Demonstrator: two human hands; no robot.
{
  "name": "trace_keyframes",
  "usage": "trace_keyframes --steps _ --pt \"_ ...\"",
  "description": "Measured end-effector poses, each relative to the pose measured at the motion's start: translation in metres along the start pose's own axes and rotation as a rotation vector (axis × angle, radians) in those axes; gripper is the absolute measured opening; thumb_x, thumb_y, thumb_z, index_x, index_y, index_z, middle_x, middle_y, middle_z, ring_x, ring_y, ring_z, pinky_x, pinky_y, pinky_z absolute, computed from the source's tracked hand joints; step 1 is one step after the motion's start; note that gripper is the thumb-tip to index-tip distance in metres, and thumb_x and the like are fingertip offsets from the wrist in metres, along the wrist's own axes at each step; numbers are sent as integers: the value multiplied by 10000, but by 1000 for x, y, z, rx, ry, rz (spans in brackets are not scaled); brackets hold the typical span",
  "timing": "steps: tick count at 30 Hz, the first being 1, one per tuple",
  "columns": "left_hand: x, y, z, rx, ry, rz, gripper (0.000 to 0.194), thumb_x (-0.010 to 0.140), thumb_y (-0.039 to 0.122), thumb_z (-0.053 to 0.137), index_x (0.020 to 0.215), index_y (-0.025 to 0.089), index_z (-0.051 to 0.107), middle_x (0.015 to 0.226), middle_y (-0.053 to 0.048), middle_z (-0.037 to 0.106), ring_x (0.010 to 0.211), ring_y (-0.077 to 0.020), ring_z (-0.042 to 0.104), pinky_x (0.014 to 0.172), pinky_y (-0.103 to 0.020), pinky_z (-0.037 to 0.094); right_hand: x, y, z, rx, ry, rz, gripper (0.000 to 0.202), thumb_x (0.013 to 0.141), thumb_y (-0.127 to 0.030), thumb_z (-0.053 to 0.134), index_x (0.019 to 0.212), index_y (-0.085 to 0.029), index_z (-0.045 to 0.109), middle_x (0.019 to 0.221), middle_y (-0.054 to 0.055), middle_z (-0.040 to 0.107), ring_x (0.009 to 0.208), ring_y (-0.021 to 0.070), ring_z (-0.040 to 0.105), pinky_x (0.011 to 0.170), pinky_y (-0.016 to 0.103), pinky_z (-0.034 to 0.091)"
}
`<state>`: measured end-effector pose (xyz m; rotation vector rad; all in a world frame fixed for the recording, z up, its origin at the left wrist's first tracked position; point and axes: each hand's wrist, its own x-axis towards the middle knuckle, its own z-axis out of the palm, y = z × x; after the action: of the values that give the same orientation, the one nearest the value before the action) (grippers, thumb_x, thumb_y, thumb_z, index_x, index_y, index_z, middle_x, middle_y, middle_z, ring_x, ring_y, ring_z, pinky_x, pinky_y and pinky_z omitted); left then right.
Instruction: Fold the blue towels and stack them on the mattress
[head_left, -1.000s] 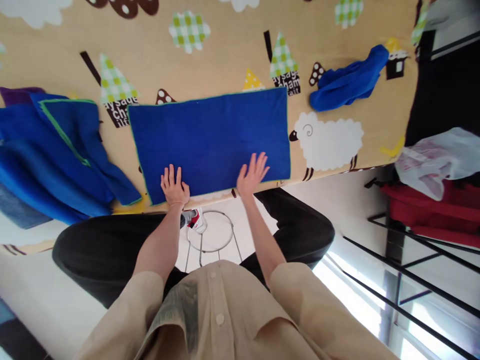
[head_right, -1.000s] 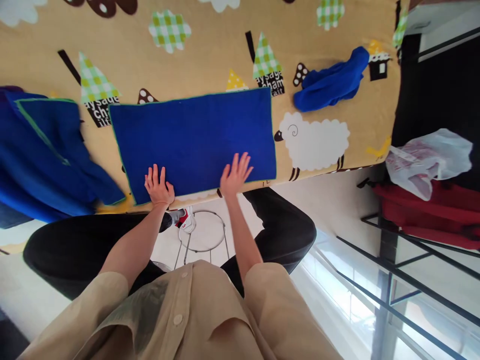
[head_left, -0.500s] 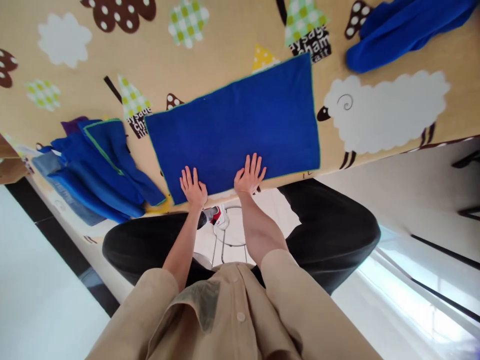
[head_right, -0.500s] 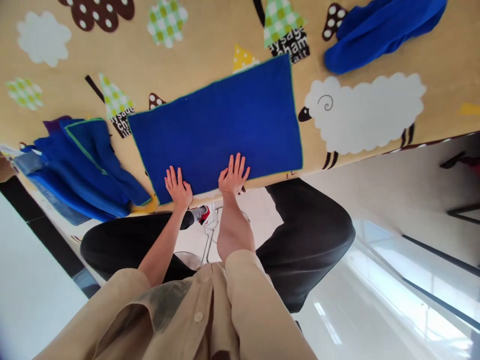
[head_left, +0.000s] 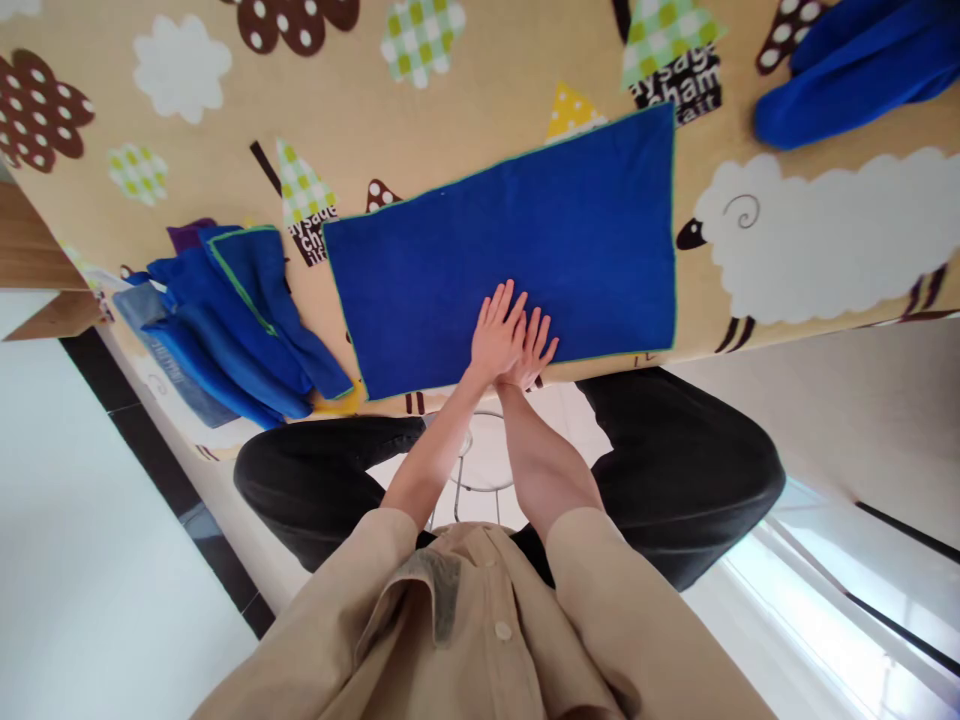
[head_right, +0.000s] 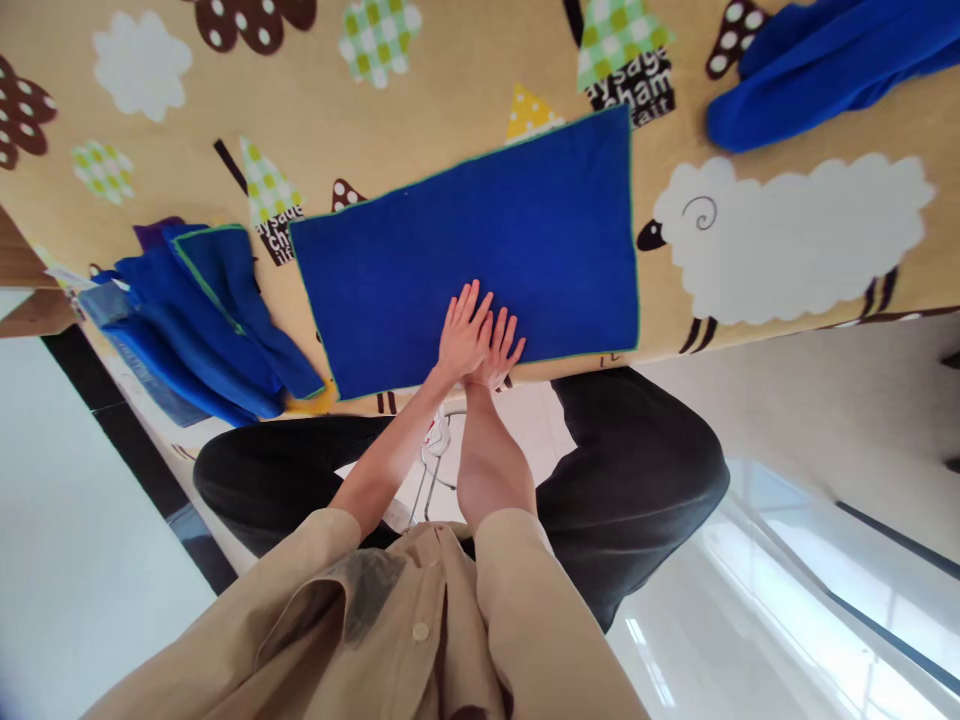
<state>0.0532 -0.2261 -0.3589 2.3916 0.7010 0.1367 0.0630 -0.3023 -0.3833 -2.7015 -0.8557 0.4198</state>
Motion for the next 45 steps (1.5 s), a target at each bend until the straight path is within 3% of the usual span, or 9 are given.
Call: trace_keyframes --steps 5,13,18,21,25,30,34,38,45 --pt "-30 -67 -45 83 -48 -44 585 1094 306 295 1651 218 451 1768 -65 282 1674 -183 136 1383 -479 68 -5 -10 -11 19 58 116 647 1023 -245 330 1659 -176 430 1728 154 364 1657 274 218 1306 673 167" --pt "-90 -128 -117 203 120 -494 637 1078 345 330 1672 125 398 1790 -123 175 1686 -239 69 1372 -517 32 -3 -11 -15 21 46 119 675 991 -252 333 1654 -187 444 1734 139 357 1649 283 247 1304 672 182" --pt "-116 -169 -143 267 143 -617 678 1056 303 361 1690 69 316 1788 -168 166 1687 -237 59 1366 -511 19 -3 -11 -14 16 43 121 683 984 -250 332 1655 -192 444 1735 126 360 1646 273 260 1308 658 188" --pt "-117 -172 -146 299 171 -644 681 1055 291 351 1687 43 304 1785 -197 151 1688 -257 35 1362 -540 6 -3 -13 -16 30 40 125 679 989 -256 334 1656 -184 444 1733 123 367 1643 271 266 1313 649 183" --pt "-93 -133 -123 299 183 -510 662 1068 301 329 1665 13 339 1778 -231 121 1681 -269 -57 1359 -575 12 -2 -15 -18 60 19 126 682 977 -237 359 1650 -188 453 1725 137 378 1642 270 264 1308 654 197" --pt "-16 -51 -52 181 19 -16 611 1100 333 299 1687 180 370 1804 -84 147 1677 -218 -70 1373 -536 22 -2 -13 -15 65 38 137 678 972 -233 347 1637 -193 473 1719 138 388 1640 275 273 1300 665 202" --pt "51 -33 -15 129 43 95 604 1119 365 253 1700 236 349 1813 -29 106 1677 -219 -64 1369 -557 -4 -3 -11 -11 61 60 125 671 978 -240 337 1629 -182 489 1712 145 398 1637 289 289 1297 675 197" --pt "83 -66 -34 118 40 89 627 1117 503 298 1663 226 433 1796 -54 196 1684 -233 -22 1364 -558 -28 -5 -11 -9 51 71 127 680 972 -241 351 1637 -182 476 1713 143 398 1639 290 283 1298 679 203" --pt "89 -145 -123 192 119 -224 657 1100 512 358 1669 190 421 1794 -80 190 1688 -246 23 1361 -523 -62 -5 -13 -10 46 61 132 670 983 -256 355 1638 -195 481 1720 115 395 1640 279 286 1314 657 199"
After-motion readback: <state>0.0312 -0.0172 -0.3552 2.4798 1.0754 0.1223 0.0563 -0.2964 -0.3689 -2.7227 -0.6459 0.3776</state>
